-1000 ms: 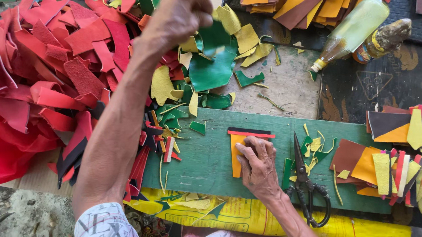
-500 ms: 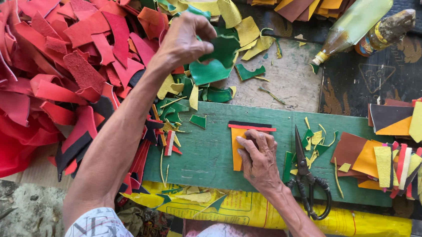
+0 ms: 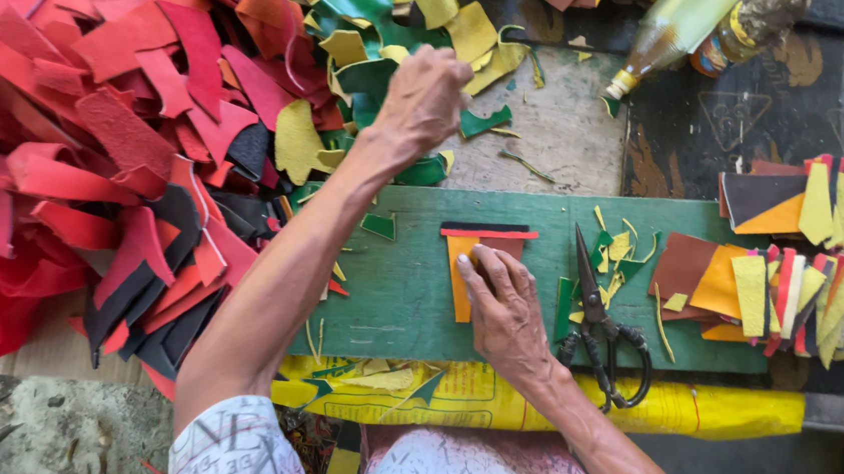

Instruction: The person cuts and stacks small pieces of colored leather on a green workbench using shears. They repeatedly trim green leather pieces, align them with other colored pieces, and place the finished stacks aside.

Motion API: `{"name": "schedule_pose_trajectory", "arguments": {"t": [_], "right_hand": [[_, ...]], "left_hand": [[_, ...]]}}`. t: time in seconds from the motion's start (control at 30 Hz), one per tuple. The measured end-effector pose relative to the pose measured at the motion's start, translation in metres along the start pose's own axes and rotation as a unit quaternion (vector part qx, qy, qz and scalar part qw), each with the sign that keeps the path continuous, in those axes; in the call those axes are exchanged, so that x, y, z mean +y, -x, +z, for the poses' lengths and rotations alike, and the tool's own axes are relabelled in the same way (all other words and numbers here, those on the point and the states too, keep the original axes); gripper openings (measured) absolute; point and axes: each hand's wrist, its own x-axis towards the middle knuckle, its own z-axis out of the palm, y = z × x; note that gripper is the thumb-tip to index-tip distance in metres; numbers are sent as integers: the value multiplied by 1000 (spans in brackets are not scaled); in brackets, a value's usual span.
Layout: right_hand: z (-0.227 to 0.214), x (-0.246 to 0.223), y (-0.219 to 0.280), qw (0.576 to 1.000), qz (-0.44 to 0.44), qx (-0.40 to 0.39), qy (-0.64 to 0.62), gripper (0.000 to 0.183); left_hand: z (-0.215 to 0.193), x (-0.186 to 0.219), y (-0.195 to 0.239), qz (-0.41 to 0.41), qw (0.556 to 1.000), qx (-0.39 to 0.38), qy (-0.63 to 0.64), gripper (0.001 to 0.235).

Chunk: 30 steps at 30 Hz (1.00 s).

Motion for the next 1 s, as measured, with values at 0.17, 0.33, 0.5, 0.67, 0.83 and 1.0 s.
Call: {"name": "schedule_pose_trajectory", "arguments": {"t": [0.17, 0.33, 0.5, 0.67, 0.83, 1.0], "right_hand": [[-1, -1, 2, 1000, 7, -16, 0, 46], [-27, 11, 15, 991, 64, 62, -96, 33], [-71, 40, 42, 972, 187, 135, -34, 19], [-71, 39, 50, 973, 184, 135, -29, 17], [-53, 26, 46, 977, 167, 124, -54, 19], [-42, 24, 43, 981, 146, 109, -64, 19]], "left_hand": [[48, 4, -8, 65, 993, 8, -97, 15], [48, 0, -8, 43, 997, -14, -67, 19], [9, -6, -14, -16, 982, -44, 183, 18], [-56, -27, -30, 188, 951, 241, 47, 45], [-111, -65, -28, -27, 986, 157, 41, 12], [-77, -62, 15, 7, 987, 36, -156, 24]]}}
